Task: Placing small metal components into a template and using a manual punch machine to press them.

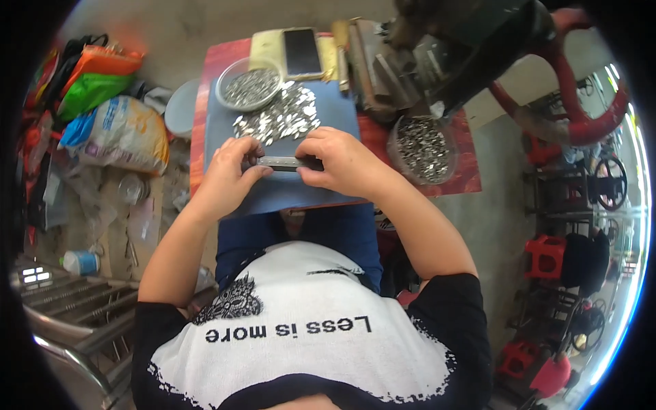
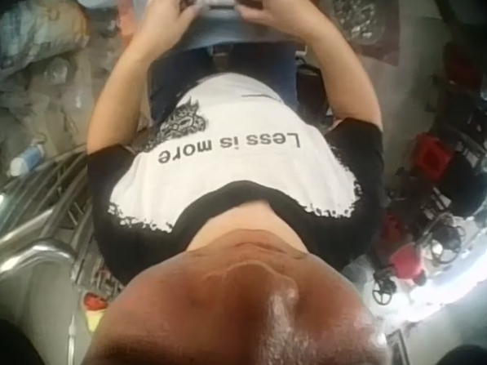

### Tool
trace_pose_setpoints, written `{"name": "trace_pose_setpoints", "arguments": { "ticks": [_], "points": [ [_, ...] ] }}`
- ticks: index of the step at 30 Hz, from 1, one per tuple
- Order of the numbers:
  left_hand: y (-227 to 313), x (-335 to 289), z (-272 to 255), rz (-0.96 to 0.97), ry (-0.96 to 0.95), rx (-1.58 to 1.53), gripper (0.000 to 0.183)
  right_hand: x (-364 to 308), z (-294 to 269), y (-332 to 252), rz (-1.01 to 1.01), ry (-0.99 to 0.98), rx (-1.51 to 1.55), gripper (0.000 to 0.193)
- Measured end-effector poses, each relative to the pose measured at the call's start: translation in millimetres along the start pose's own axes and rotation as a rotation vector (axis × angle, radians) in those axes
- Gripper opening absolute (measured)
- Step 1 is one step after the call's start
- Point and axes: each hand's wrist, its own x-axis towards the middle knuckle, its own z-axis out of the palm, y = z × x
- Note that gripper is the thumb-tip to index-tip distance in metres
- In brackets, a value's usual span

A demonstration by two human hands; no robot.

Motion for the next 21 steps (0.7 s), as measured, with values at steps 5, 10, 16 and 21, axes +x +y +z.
{"name": "trace_pose_setpoints", "arguments": {
  "ticks": [5, 10, 16, 21],
  "points": [
    [46, 70, 1, 0.172, 0.118, -0.191, 0.065, -10, -59, -3, 0.178, 0.443, 0.002, 0.02],
    [80, 150, 74, 0.333, 0.22, -0.132, 0.12, -23, -93, 34, 0.406, 0.706, -0.422, 0.026],
    [85, 166, 107, 0.322, 0.266, -0.173, 0.125, -17, -92, 35, 0.402, 0.628, -0.424, 0.027],
    [94, 167, 115, 0.312, 0.318, -0.131, 0.123, -20, -100, 35, 0.413, 0.583, -0.37, 0.028]
  ]
}}
